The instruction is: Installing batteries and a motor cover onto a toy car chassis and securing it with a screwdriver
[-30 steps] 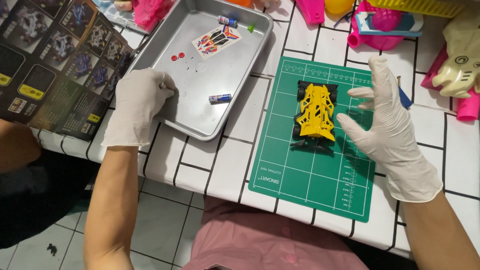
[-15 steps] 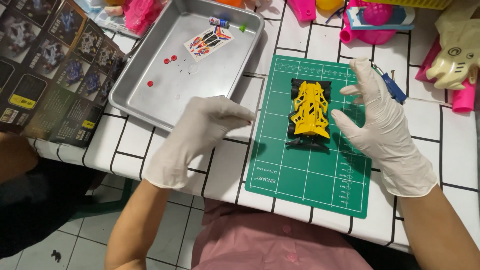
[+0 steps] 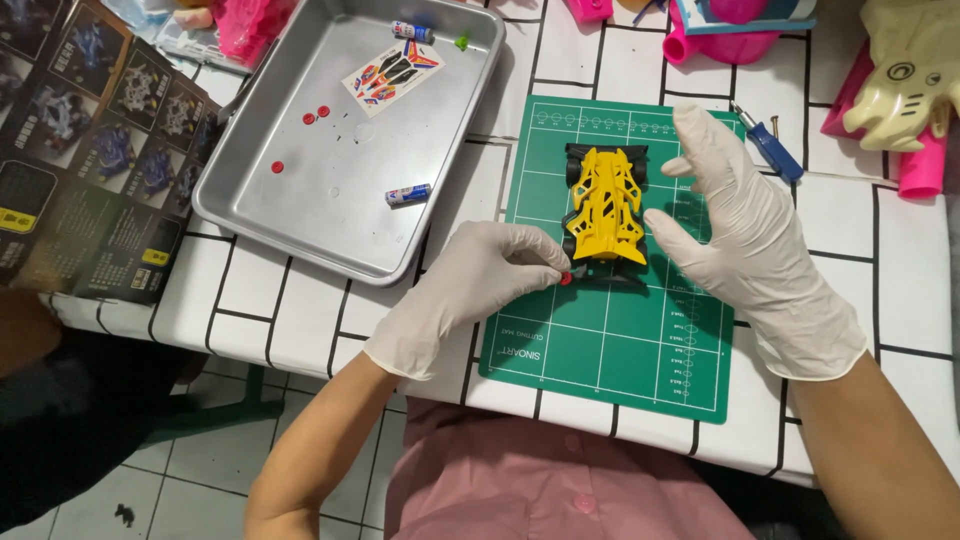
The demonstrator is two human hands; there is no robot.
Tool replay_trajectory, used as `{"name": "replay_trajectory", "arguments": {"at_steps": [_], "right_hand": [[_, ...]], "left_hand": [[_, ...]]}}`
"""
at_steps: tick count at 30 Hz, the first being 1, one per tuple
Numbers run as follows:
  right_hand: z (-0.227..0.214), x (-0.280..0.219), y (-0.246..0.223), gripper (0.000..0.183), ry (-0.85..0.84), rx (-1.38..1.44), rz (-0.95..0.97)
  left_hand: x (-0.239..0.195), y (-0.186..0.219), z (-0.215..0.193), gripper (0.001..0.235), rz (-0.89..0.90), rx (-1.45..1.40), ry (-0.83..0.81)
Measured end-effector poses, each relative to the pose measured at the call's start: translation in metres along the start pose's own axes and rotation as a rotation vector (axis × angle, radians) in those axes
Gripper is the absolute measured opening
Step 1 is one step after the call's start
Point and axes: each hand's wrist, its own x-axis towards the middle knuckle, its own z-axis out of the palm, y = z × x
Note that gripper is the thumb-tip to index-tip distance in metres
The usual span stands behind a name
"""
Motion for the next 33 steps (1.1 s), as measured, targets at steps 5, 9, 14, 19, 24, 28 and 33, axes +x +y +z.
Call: {"name": "replay_trajectory", "arguments": {"at_steps": [5,9,14,19,24,28,33], "right_hand": [[0.001,-0.002,0.003,0.085,-0.02,-0.026,-0.008],[0.0,-0.001,0.002,0.086,-0.028,-0.039,-0.012],[0.001,-0.001,0.002,0.084,-0.028,-0.018,-0.016],[0.001,-0.001,0.002,0.084,-0.028,-0.017,-0.029],[0.0,0.001,0.0,0.082,-0.047,-0.002,-0.011],[-0.001,0.002,-0.003,0.081,-0.045,0.026,-0.029],[-0.005,0.009,-0.018,0.054,-0.077,0.081,-0.147]], "left_hand": [[0.002,-0.001,-0.001,0.009,-0.069,-0.002,-0.026],[0.002,0.0,-0.002,0.008,-0.095,0.002,-0.034],[0.003,-0.001,-0.002,0.01,-0.108,0.007,-0.027],[0.002,0.006,-0.002,0.009,-0.156,0.02,-0.026],[0.001,0.009,-0.001,0.005,-0.156,0.057,0.004],[0.002,0.003,0.004,0.007,-0.152,0.071,0.031],[0.002,0.001,0.006,0.013,-0.079,0.156,0.026]]}}
